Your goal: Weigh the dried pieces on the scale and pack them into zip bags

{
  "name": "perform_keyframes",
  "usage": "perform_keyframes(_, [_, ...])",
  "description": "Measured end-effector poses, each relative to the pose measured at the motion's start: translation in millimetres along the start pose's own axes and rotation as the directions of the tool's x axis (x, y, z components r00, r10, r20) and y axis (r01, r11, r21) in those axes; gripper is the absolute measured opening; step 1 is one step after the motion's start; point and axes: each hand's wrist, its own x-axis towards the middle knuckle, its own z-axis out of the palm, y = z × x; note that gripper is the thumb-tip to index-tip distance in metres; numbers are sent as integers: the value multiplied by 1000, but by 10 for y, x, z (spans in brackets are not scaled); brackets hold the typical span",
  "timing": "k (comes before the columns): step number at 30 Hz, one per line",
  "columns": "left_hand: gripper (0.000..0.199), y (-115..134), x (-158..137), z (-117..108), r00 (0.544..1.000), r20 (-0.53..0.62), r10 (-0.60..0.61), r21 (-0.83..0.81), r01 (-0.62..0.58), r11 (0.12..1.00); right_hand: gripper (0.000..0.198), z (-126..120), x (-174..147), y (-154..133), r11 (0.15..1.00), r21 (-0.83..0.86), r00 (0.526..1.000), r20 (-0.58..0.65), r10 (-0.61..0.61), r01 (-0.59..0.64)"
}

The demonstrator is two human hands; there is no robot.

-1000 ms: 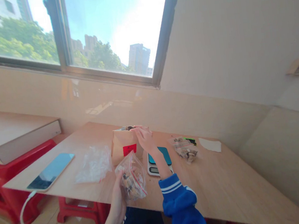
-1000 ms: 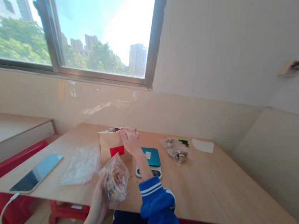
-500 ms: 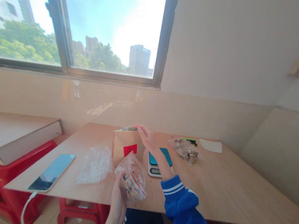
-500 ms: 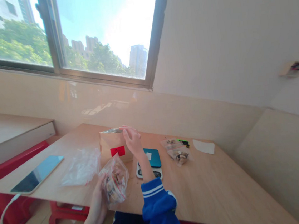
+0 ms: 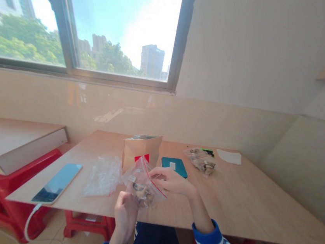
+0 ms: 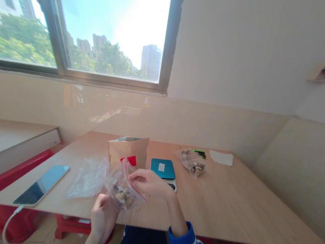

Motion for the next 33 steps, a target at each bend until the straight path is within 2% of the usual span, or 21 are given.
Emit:
perform_keyframes(3, [38, 15, -30, 76, 999, 46, 3, 95, -7, 995, 41, 58, -36, 61, 999, 50, 985, 170, -13, 5])
perform_keyframes(6, [48, 23, -45, 131, 1000, 16, 23, 176, -25, 984, 56, 87, -24, 118, 998, 50, 980, 194, -40, 31])
perform_keyframes(10, [55, 47, -49, 157, 1000, -26, 9, 161, -5, 987, 38, 127, 9, 112, 998, 64, 997, 80, 1, -6])
perform_keyframes(13, [53, 71, -56, 147, 999, -23, -27, 150, 30, 988, 26, 145, 25, 90, 991, 131, 1000, -20, 14, -11])
perform_keyframes(19, [28, 53, 0, 11, 999, -40, -31, 73, 34, 997, 29, 15, 27, 28, 974, 227, 976, -215, 36, 14])
perform_keyframes(22, [18, 24, 46, -84, 997, -81, 20, 28, -17, 999, 32, -146, 129, -80, 964, 249, 928, -374, 9, 91])
perform_keyframes(25, [15, 11, 72, -143, 995, -86, 47, 23, -45, 999, 34, -290, 408, -186, 967, 175, 819, -571, -55, 187])
perform_keyframes(27, [18, 20, 76, -149, 996, -82, 32, 20, -30, 999, 32, -336, 664, -212, 968, 83, 760, -636, -133, 238])
perform_keyframes(29, [25, 43, 75, -136, 997, -78, 3, 16, -2, 1000, 28, -335, 911, -188, 964, -31, 747, -626, -224, 263])
perform_keyframes(33, [40, 110, 73, -115, 999, -47, -16, 14, 17, 1000, 21, -250, 1170, -55, 945, -237, 784, -531, -320, 226])
